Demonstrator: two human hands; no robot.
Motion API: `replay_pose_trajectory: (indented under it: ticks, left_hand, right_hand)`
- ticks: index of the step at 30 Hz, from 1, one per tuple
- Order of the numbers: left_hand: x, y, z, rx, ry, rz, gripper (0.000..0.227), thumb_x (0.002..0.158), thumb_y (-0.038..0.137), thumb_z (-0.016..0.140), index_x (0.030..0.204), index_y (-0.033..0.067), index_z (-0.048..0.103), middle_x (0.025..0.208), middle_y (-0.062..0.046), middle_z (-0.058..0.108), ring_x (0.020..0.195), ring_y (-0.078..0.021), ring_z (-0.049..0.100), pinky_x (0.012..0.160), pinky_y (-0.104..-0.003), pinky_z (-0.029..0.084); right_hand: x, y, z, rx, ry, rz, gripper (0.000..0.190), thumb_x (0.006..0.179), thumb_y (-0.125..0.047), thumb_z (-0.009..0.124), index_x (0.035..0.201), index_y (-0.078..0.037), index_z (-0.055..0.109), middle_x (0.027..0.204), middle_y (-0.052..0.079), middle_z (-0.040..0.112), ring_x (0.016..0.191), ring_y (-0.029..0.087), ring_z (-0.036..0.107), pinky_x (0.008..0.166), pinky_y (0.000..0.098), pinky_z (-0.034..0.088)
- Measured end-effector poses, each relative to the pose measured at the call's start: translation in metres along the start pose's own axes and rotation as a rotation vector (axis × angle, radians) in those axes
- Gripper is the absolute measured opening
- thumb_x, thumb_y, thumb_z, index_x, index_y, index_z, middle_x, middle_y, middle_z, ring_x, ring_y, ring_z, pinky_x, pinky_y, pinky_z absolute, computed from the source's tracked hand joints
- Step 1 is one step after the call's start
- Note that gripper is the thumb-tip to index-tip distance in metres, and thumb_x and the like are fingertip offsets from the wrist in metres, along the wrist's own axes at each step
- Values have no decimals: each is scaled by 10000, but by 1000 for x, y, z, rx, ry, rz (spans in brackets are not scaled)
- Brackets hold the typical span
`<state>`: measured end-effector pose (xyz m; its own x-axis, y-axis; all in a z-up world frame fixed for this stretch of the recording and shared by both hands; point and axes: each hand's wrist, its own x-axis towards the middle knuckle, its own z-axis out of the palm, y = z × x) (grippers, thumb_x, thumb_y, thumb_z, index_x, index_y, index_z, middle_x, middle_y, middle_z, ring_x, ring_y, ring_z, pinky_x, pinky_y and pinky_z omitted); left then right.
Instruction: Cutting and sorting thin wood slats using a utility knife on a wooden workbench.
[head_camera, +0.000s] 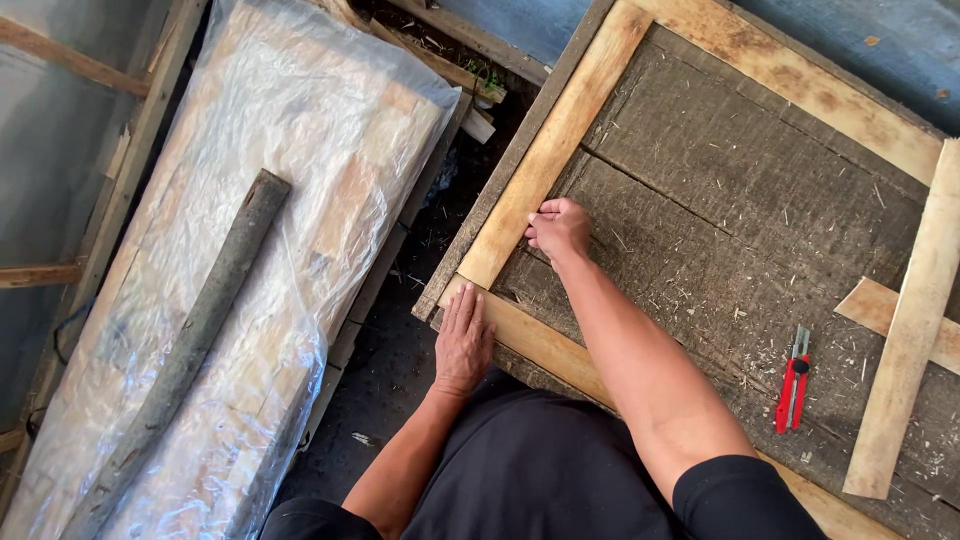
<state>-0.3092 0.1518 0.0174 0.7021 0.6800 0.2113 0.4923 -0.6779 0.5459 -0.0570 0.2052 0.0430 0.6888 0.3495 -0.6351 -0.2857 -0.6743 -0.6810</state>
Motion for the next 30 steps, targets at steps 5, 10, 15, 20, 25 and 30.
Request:
replay_pose_trajectory:
  ticks: [5, 10, 15, 20, 25, 30]
  left_hand:
    - [2, 1, 2, 15, -33, -19, 623, 913, 193, 697, 1439, -68, 488, 1545, -257, 447, 1482, -406, 393, 1232, -499, 309]
    - [6, 4, 3, 39, -54, -77, 699, 903, 239, 690, 1490, -61, 457, 1577, -262, 409, 1466, -406, 401, 1212, -484, 327]
    - [12, 8, 2, 147, -112, -125, 705, 891, 288, 682, 1491, -13, 469, 1588, -205, 417, 1455, -373, 412, 1163, -475, 353]
    - [10, 9, 4, 143, -112, -138, 680, 900, 293, 670, 1483, -1, 481, 1600, -199, 412, 1451, -370, 412, 1140, -471, 368]
    - [9, 7, 8, 126, -46, -108, 655, 919, 289, 653, 1484, 4, 487, 1601, -195, 406, 1461, -375, 403, 1157, -476, 348]
    - [9, 7, 17, 137, -26, -97, 638, 927, 297, 639, 1472, 3, 486, 1586, -209, 403, 1458, -395, 381, 1156, -494, 316]
  right_hand:
    - [-1, -3, 0, -40, 20, 18, 219, 894, -8, 710, 1104, 1, 649, 978, 152, 729, 724, 171, 756, 540, 231, 630]
    - [8, 3, 0, -134, 7, -30, 195, 909, -37, 715, 1092, 1, 656, 974, 152, 735, 719, 166, 761, 535, 234, 641]
    - [8, 6, 0, -185, -14, -45, 192, 896, -54, 740, 1065, -8, 661, 951, 145, 739, 724, 159, 770, 533, 226, 638]
    - [5, 9, -1, -323, -19, -105, 185, 882, -146, 774, 1004, -54, 670, 871, 84, 745, 694, 131, 755, 535, 238, 604]
    - [20, 1, -20, -434, 122, -418, 262, 940, -322, 766, 1005, -87, 671, 903, 77, 737, 772, 220, 672, 674, 424, 528]
    - [76, -19, -51, -539, 251, -702, 377, 952, -290, 730, 1265, -117, 612, 1278, 128, 576, 1139, 298, 588, 948, 494, 486]
